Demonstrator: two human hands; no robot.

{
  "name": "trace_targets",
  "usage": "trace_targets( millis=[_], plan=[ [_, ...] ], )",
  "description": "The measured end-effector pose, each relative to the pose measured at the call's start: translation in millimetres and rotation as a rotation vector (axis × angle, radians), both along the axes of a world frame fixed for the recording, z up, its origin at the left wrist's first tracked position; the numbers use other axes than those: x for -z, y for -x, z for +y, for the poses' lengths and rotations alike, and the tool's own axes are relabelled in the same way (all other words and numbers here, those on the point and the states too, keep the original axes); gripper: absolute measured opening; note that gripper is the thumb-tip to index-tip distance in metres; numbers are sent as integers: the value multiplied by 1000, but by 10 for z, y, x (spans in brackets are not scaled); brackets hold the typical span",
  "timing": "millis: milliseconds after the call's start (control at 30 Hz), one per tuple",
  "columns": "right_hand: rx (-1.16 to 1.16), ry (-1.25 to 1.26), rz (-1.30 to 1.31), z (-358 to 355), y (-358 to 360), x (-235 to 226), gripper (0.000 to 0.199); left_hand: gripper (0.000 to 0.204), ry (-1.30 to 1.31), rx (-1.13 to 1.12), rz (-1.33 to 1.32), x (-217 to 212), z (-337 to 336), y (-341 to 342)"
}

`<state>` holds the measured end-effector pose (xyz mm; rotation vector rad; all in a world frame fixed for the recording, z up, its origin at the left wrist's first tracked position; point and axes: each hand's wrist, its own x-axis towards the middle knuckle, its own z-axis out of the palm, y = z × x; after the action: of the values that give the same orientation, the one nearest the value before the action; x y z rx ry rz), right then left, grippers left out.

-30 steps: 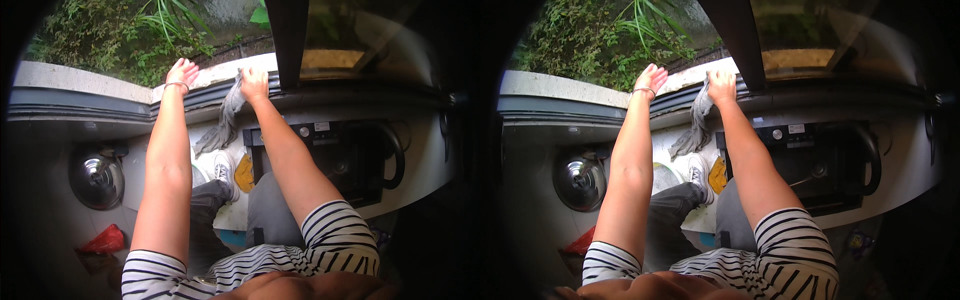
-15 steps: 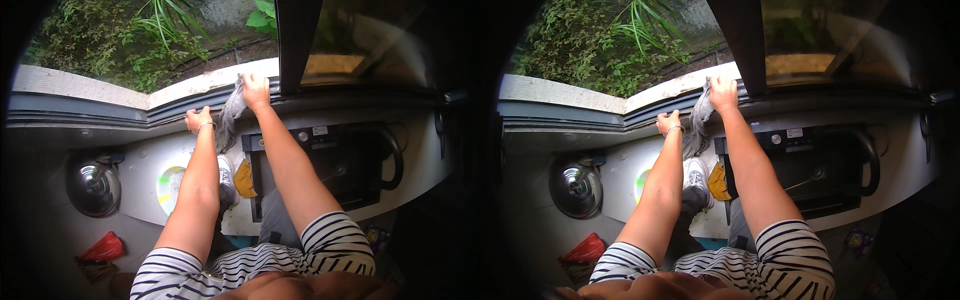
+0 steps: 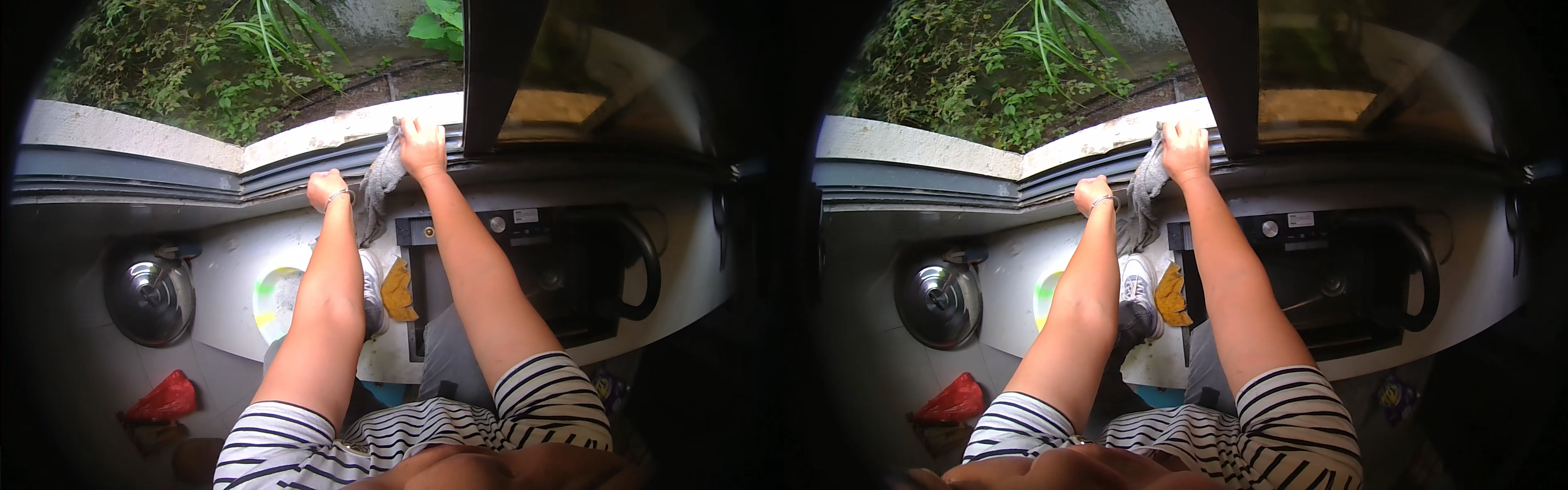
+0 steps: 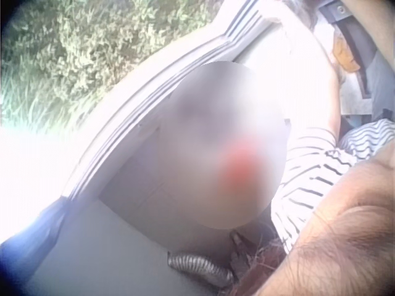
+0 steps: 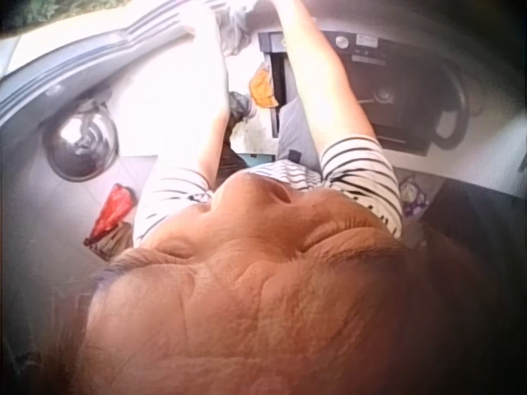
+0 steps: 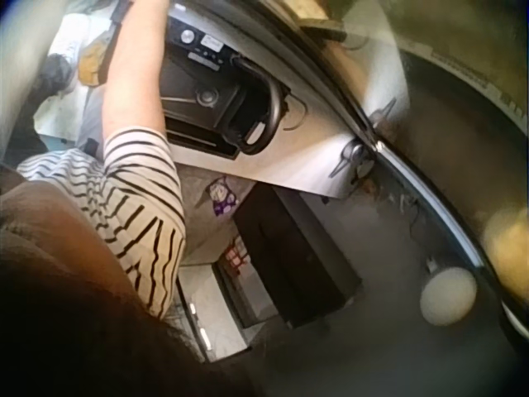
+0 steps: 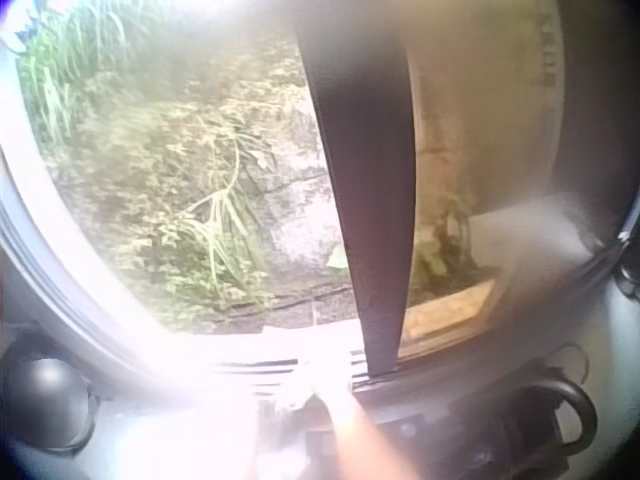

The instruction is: The person wipes the interior window frame and sill of a vehicle using a grey cloth. They repeatedly rub the rubber seal and the metal frame, moving the cloth back and forth along the length of the window opening. The person adjusts the cloth in their hands to continue wiping different sections of the frame.

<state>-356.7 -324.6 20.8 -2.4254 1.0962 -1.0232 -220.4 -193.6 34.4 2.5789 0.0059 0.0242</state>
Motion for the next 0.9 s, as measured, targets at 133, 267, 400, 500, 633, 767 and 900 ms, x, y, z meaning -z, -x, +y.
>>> trace_targets(
  millis=[133,267,400,500,633,767,900],
  plan=[
    [-6,18,-25,41,-60,-42,28,19,284,-43,-3,-129,65,-178],
    [4,46,-22,19,-21,-12,28,50,863,334,211,-512,-346,-399],
    [-4,40,-65,62,-40,-39,28,44,117,839,70,-744,-310,-493],
    [25,35,-134,-2,49,8,27,31,-256,896,-2,-689,-43,-68],
    [113,-35,-332,4,49,-37,22,28,-184,830,-160,-402,127,125],
    [18,5,-310,131,305,78,24,24,-133,743,-367,-100,112,227],
    [-72,27,-162,47,501,24,23,15,-115,653,-252,-45,-107,313]
  ],
)
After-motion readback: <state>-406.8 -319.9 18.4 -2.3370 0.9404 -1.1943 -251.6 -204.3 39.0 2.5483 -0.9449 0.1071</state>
